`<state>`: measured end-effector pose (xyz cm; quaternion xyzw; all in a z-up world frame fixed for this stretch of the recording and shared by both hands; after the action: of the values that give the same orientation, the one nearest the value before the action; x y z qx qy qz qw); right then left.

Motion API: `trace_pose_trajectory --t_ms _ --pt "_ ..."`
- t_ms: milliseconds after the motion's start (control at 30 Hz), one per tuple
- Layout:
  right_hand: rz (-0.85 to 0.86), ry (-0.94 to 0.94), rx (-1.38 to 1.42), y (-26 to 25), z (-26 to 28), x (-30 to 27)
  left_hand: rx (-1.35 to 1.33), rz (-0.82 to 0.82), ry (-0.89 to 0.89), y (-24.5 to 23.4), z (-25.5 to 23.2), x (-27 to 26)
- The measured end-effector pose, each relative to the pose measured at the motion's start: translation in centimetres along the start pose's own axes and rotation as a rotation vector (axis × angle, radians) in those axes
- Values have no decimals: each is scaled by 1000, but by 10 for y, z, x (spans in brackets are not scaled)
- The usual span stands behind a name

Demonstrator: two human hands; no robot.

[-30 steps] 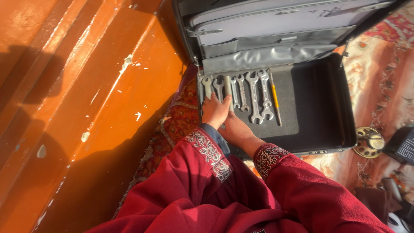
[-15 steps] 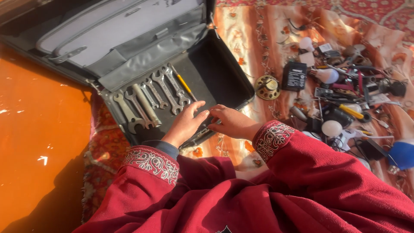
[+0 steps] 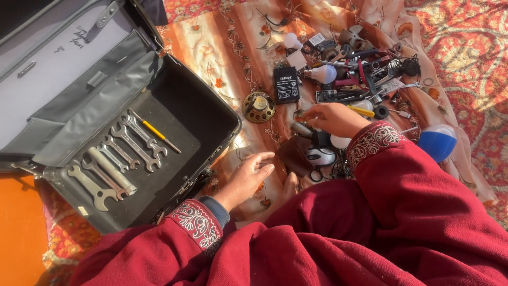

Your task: The person sits on a rug and uses a wrench and a screwdriver to work on a small brown electronic device. They repeatedly tighten and loosen a screw on the device, switching between tools and occasionally picking up other items from a pile of electronics nearby.

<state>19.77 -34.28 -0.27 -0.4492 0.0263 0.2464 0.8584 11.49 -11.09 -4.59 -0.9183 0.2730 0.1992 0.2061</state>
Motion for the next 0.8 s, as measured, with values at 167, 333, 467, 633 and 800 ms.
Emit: trace_pose_trajectory --t_ms 167,333,467,633,800 --pt "-319 283 126 -33 -131 4 -51 8 -61 8 17 21" --pt "-431 395 -230 -58 -194 35 -15 19 -117 16 41 47" --pt "-507 462 -620 -89 -178 52 39 39 -165 19 38 61" --pt "-403 589 -742 -102 -204 56 -24 69 -155 23 46 71" --pt "-195 638 -605 -98 -200 64 -86 124 -214 26 35 66"
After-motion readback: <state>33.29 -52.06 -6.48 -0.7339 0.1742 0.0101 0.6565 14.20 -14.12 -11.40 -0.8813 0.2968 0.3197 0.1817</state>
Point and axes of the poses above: each hand's wrist, its own x-axis towards the middle knuckle, its own y-axis out of the palm, z = x × y, the point moved 10 cm from there along x, towards the middle knuckle, and after that the axes turned 7 degrees about -y, right-handed, at the moved point
